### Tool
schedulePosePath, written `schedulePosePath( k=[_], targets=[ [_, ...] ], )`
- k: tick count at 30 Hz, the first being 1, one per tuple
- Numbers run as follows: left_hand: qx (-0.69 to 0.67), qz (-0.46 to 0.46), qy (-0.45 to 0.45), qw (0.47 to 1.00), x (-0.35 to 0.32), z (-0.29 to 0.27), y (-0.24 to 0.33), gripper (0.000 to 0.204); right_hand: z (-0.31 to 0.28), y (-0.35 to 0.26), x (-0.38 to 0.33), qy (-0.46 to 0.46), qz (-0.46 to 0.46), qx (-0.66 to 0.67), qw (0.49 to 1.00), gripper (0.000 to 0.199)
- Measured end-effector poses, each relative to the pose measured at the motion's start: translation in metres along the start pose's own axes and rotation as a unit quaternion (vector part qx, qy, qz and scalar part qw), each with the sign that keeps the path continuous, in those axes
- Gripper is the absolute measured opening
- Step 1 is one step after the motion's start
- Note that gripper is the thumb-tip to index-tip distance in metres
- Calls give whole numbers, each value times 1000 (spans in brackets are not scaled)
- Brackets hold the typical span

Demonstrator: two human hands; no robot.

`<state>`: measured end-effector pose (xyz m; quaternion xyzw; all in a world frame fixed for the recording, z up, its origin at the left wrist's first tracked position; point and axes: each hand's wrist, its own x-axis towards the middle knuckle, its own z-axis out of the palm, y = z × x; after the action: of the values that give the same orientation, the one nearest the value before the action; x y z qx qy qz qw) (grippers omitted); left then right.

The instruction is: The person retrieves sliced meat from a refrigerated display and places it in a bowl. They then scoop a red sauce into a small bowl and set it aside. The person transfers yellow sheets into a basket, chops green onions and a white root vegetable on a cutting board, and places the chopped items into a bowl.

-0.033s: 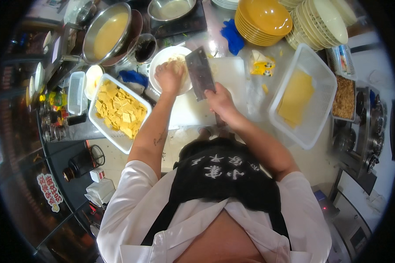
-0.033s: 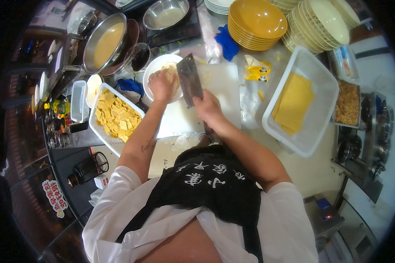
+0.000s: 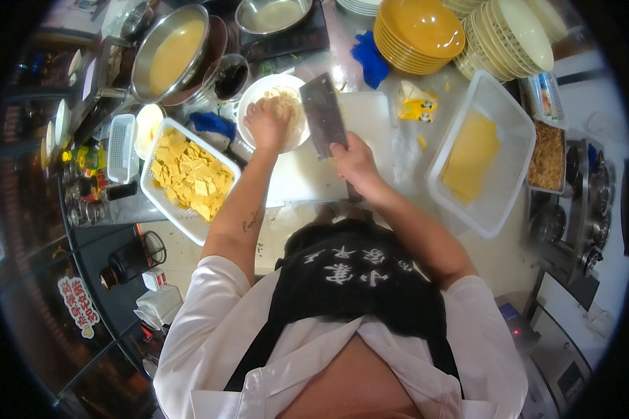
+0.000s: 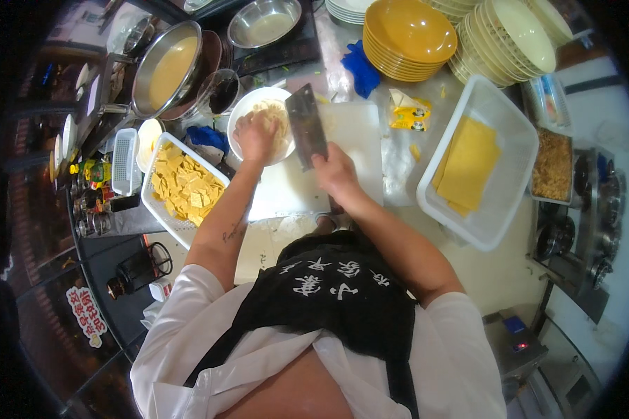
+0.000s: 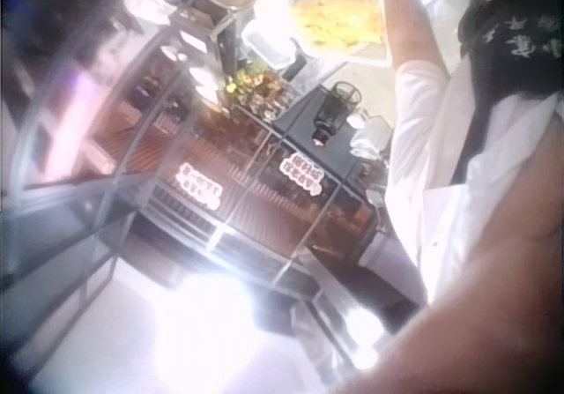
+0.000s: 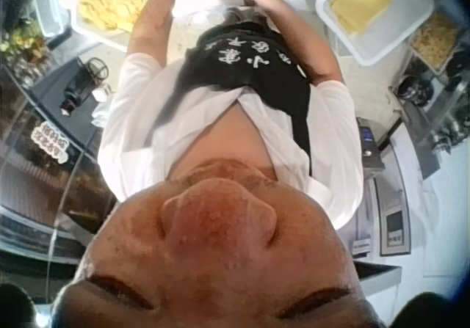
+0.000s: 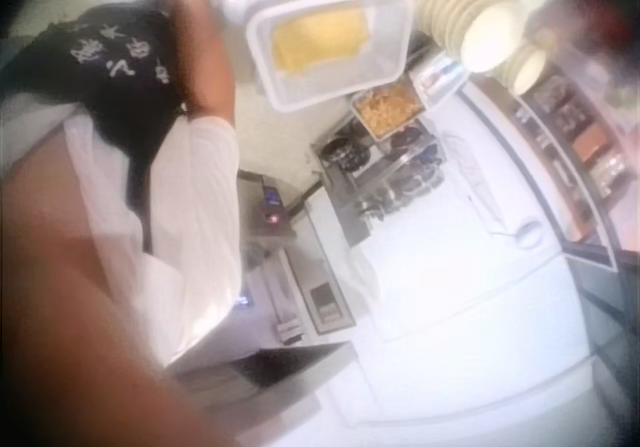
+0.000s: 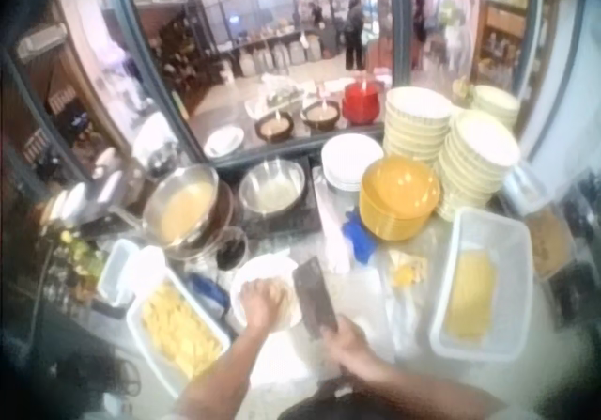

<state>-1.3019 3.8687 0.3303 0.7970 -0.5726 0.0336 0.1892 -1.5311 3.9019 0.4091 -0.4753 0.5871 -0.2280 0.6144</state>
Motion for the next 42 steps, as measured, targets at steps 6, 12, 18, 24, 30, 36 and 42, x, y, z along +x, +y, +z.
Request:
schedulePosePath(
  k=[6,12,18,24,30,36,42],
  targets=[
    [-99,-132,124,978,-39,-15,-23,59,-64,37,13,87,-79,-276,954,27],
    [-655,-426,-138,609,-66,-23,-42,56,-85,52,35,100,-208,-408,883,28],
    [-685,-415,-99,591,-66,-32,-65,58,-74,43,73,55,-216,-474,852,18],
    [-716,-378,-36,586,-64,-102,-98,61,-46,39,103,24,-301,-517,801,29],
    [-664,-385,-31,640,-45,-124,-111,57,-46,52,88,-4,-366,-534,762,31],
    [-655,-420,-56,626,-53,-82,-76,48,-65,79,20,19,-402,-463,789,26],
    [-681,-433,-107,581,-53,-30,-42,50,-91,93,-24,22,-253,-505,825,25]
  ],
)
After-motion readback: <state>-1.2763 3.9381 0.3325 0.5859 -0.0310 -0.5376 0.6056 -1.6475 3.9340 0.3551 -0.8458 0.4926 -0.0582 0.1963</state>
